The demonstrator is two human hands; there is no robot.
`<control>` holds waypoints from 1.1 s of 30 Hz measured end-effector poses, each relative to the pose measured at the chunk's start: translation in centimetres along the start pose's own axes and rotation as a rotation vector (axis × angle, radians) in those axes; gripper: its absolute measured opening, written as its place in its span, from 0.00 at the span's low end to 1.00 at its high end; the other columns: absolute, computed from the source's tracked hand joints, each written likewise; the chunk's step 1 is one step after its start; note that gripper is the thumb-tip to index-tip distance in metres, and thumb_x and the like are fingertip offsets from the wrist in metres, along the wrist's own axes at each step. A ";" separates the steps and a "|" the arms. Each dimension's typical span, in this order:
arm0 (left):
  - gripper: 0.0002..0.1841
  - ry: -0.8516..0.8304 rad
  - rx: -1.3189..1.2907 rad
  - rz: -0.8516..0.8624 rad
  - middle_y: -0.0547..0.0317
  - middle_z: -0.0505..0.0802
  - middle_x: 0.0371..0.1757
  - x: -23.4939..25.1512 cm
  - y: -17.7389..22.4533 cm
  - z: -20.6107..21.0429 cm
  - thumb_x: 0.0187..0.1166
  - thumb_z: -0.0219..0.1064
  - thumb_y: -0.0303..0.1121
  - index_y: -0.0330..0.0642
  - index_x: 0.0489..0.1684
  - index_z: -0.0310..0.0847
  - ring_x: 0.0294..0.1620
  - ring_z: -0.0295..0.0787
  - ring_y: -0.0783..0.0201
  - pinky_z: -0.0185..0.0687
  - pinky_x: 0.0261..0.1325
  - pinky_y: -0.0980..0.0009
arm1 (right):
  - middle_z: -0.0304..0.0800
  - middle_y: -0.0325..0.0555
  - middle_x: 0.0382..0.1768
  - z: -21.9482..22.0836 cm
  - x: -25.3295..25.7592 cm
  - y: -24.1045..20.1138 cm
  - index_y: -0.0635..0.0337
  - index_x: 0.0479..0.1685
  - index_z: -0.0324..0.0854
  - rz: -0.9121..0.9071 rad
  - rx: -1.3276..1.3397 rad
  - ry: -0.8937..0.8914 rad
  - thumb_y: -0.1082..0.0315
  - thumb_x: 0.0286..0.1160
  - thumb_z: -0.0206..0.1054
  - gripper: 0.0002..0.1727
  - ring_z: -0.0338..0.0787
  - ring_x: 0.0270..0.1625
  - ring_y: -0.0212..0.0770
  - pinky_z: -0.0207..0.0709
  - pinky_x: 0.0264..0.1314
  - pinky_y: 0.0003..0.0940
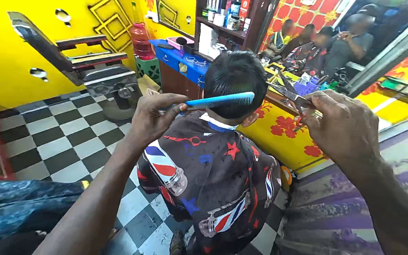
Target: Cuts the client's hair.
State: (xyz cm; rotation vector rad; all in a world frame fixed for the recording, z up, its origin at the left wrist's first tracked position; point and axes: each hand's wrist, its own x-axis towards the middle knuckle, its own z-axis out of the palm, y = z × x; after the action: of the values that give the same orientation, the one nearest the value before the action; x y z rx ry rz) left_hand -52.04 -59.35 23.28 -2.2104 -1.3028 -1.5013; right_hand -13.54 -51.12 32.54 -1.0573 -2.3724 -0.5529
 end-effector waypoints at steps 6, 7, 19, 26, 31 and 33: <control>0.16 -0.145 -0.066 0.088 0.60 0.95 0.58 -2.3 -2.5 1.5 0.84 0.65 0.45 0.50 0.58 0.94 0.59 0.89 0.67 0.67 0.66 0.48 | 0.90 0.65 0.59 -1.1 -1.2 -3.8 0.67 0.62 0.85 0.085 -0.197 -0.043 0.79 0.78 0.64 0.16 0.91 0.54 0.71 0.78 0.51 0.68; 0.17 -0.159 -0.096 0.076 0.61 0.94 0.61 -2.4 -2.7 1.6 0.82 0.67 0.46 0.51 0.61 0.93 0.63 0.87 0.66 0.68 0.68 0.48 | 0.88 0.65 0.62 -1.4 -1.4 -4.3 0.67 0.65 0.83 0.105 -0.228 -0.078 0.77 0.78 0.67 0.17 0.89 0.58 0.71 0.77 0.54 0.69; 0.14 -0.053 -0.218 0.157 0.55 0.94 0.58 -0.3 -3.2 2.7 0.76 0.76 0.36 0.45 0.56 0.94 0.60 0.86 0.59 0.71 0.64 0.55 | 0.92 0.62 0.52 -2.6 -2.5 -7.8 0.67 0.55 0.85 0.121 -0.466 -0.100 0.83 0.76 0.63 0.12 0.92 0.52 0.66 0.80 0.51 0.62; 0.13 -0.036 -0.204 0.173 0.53 0.95 0.57 0.6 -2.6 2.4 0.76 0.76 0.37 0.44 0.55 0.95 0.61 0.86 0.58 0.72 0.65 0.54 | 0.91 0.63 0.53 -3.2 -2.8 -8.2 0.67 0.56 0.85 0.161 -0.474 -0.091 0.82 0.77 0.62 0.13 0.91 0.51 0.67 0.79 0.49 0.62; 0.12 0.050 -0.148 0.234 0.50 0.95 0.56 0.4 -2.0 2.5 0.77 0.75 0.35 0.43 0.54 0.95 0.57 0.87 0.57 0.71 0.63 0.55 | 0.90 0.63 0.54 -2.5 -3.3 -8.4 0.67 0.57 0.84 0.147 -0.495 -0.122 0.83 0.76 0.64 0.14 0.90 0.54 0.66 0.78 0.52 0.62; 0.13 0.083 -0.147 0.235 0.49 0.95 0.56 0.4 -2.0 2.6 0.77 0.76 0.35 0.43 0.55 0.95 0.58 0.87 0.56 0.71 0.63 0.56 | 0.92 0.62 0.49 -2.3 -3.4 -8.6 0.67 0.54 0.85 0.129 -0.492 -0.102 0.86 0.72 0.65 0.14 0.92 0.49 0.65 0.79 0.52 0.60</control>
State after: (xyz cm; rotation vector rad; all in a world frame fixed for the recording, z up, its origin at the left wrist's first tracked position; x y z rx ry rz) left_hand -51.73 -56.43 21.68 -2.2674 -0.8986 -1.6224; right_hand -17.54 -59.67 31.05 -1.4637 -2.2854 -1.0928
